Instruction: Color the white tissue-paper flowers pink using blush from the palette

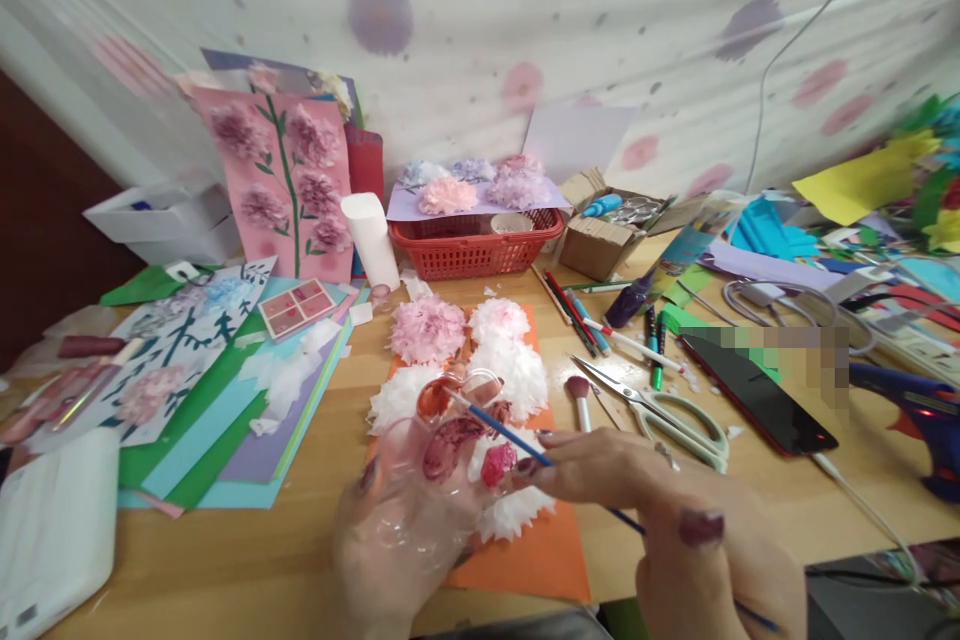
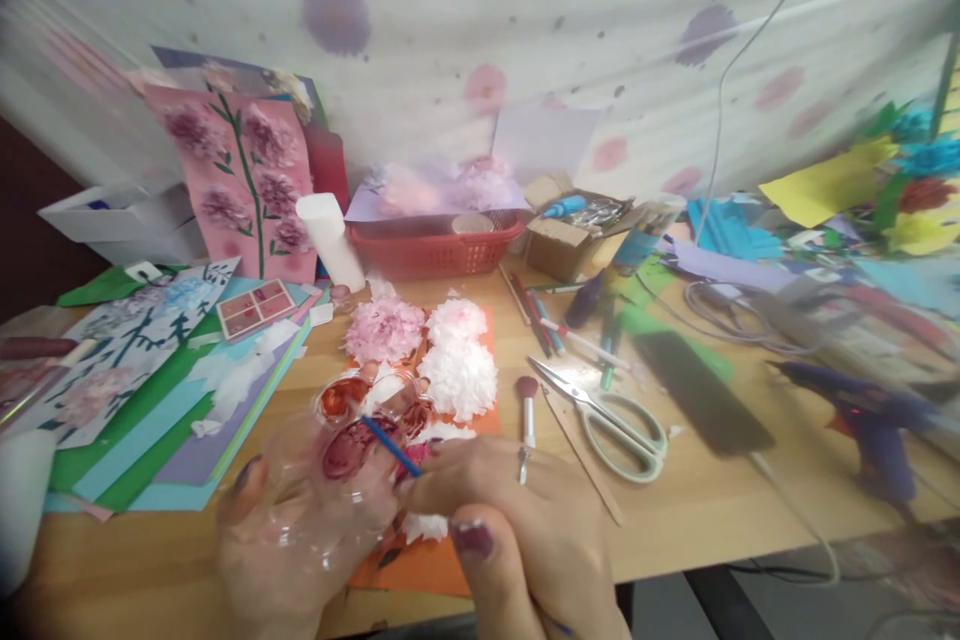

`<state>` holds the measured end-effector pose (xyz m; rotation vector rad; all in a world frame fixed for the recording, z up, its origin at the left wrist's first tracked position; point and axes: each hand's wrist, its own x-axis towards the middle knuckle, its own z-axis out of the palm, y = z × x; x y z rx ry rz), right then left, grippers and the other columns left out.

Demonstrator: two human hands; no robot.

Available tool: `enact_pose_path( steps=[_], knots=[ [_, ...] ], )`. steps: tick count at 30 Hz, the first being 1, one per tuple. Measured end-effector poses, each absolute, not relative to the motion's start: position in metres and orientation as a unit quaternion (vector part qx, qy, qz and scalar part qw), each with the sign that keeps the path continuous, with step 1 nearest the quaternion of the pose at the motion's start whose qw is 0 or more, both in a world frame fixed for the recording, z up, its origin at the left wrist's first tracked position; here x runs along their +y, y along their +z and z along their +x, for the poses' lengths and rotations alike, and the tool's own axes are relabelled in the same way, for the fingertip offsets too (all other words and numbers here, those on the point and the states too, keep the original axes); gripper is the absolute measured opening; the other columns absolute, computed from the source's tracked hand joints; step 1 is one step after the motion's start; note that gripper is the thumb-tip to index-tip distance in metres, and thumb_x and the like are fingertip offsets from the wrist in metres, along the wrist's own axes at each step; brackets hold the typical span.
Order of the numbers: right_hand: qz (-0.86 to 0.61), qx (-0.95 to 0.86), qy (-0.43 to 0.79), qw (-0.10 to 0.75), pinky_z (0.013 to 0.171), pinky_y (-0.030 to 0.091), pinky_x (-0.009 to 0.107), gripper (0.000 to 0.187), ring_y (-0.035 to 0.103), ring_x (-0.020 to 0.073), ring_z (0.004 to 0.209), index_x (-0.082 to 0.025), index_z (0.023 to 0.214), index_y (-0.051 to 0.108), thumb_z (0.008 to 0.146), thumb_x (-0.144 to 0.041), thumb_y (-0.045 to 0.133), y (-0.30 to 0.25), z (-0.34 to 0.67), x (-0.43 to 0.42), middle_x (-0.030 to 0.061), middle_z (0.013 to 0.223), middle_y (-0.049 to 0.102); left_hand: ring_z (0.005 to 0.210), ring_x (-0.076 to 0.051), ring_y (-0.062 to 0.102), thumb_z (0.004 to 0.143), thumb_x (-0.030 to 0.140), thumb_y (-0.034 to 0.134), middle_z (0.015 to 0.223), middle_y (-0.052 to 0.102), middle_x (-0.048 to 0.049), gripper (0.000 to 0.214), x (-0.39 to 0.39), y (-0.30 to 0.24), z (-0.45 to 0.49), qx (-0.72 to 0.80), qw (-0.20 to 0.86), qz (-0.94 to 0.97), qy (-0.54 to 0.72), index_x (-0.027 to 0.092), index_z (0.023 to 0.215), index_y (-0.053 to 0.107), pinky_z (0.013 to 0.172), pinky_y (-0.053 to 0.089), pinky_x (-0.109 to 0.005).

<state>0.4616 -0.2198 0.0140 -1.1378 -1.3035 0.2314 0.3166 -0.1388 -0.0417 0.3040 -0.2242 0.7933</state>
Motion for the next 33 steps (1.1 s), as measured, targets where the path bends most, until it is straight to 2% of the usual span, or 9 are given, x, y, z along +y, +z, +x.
enact_pose_path(
  steps=[3,9,12,16,21,23,27,31,33],
  knots=[
    [-0.494,-0.597,0.111,0.623,0.073,0.061,0.027,0.042,0.074,0.0178,0.072,-0.025,0.091,0.075,0.106,-0.04,0.039,0.015,0.464,-0.221,0.0024,0.073,0.077,0.136,-0.026,0.053,0.095,0.039,0.048,0.14,0.064,-0.0033,0.036,-0.138,-0.043,0.315,-0.112,0.905,0.149,0.382,0.027,0.119,0.073,0.115,0.041,-0.041],
    [-0.482,-0.621,0.139,0.602,0.073,0.062,0.032,0.041,0.074,0.0204,0.073,-0.024,0.093,0.075,0.105,-0.041,0.04,0.017,0.468,-0.221,0.005,0.076,0.077,0.129,-0.027,0.059,0.094,0.037,0.051,0.137,0.065,-0.0028,0.037,-0.138,-0.049,0.313,-0.078,0.889,0.171,0.417,0.033,0.126,0.068,0.11,0.047,-0.044],
    [-0.501,-0.601,0.117,0.612,0.077,0.061,0.032,0.041,0.075,0.0199,0.077,-0.025,0.094,0.074,0.106,-0.042,0.039,0.017,0.468,-0.221,0.0042,0.078,0.077,0.129,-0.024,0.059,0.096,0.04,0.046,0.138,0.065,-0.0042,0.04,-0.139,-0.053,0.313,-0.093,0.89,0.191,0.403,0.03,0.13,0.066,0.11,0.047,-0.038],
    [-0.482,-0.623,0.128,0.602,0.075,0.061,0.029,0.042,0.075,0.0181,0.073,-0.025,0.092,0.074,0.106,-0.043,0.039,0.016,0.467,-0.223,0.0025,0.076,0.077,0.132,-0.024,0.057,0.096,0.039,0.047,0.143,0.061,-0.0035,0.044,-0.14,-0.053,0.314,-0.092,0.89,0.188,0.404,0.032,0.138,0.059,0.116,0.039,-0.041],
    [-0.521,-0.6,0.087,0.601,0.072,0.06,0.026,0.047,0.074,0.0153,0.071,-0.026,0.087,0.073,0.107,-0.046,0.035,0.016,0.467,-0.222,-0.0001,0.074,0.076,0.133,-0.024,0.056,0.096,0.038,0.047,0.141,0.062,-0.0081,0.044,-0.138,-0.049,0.316,-0.101,0.893,0.194,0.394,0.021,0.133,0.064,0.113,0.043,-0.033],
    [-0.504,-0.62,0.09,0.594,0.074,0.06,0.027,0.044,0.074,0.0153,0.07,-0.025,0.089,0.073,0.107,-0.043,0.036,0.017,0.468,-0.222,0.0002,0.074,0.076,0.134,-0.024,0.054,0.097,0.038,0.046,0.143,0.06,-0.0075,0.045,-0.138,-0.05,0.316,-0.11,0.892,0.193,0.393,0.022,0.135,0.063,0.114,0.043,-0.035],
    [-0.498,-0.625,0.094,0.593,0.072,0.06,0.025,0.045,0.074,0.0149,0.072,-0.023,0.09,0.073,0.107,-0.044,0.036,0.018,0.47,-0.222,0.0011,0.075,0.076,0.135,-0.025,0.054,0.098,0.039,0.042,0.145,0.058,-0.0118,0.049,-0.139,-0.053,0.316,-0.115,0.885,0.196,0.406,0.015,0.136,0.06,0.115,0.041,-0.036],
    [-0.491,-0.613,0.113,0.608,0.069,0.059,0.026,0.041,0.074,0.0173,0.073,-0.022,0.09,0.073,0.106,-0.042,0.04,0.018,0.469,-0.221,0.0024,0.075,0.075,0.133,-0.023,0.056,0.097,0.039,0.045,0.141,0.063,-0.0076,0.045,-0.136,-0.051,0.314,-0.099,0.894,0.221,0.376,0.02,0.133,0.064,0.114,0.043,-0.035],
    [-0.483,-0.616,0.128,0.609,0.07,0.059,0.027,0.041,0.073,0.0174,0.073,-0.022,0.089,0.072,0.105,-0.043,0.042,0.017,0.469,-0.221,0.0031,0.076,0.075,0.133,-0.024,0.055,0.097,0.04,0.045,0.14,0.063,-0.0068,0.043,-0.134,-0.051,0.313,-0.11,0.896,0.215,0.373,0.023,0.131,0.065,0.115,0.042,-0.039]
  ],
)
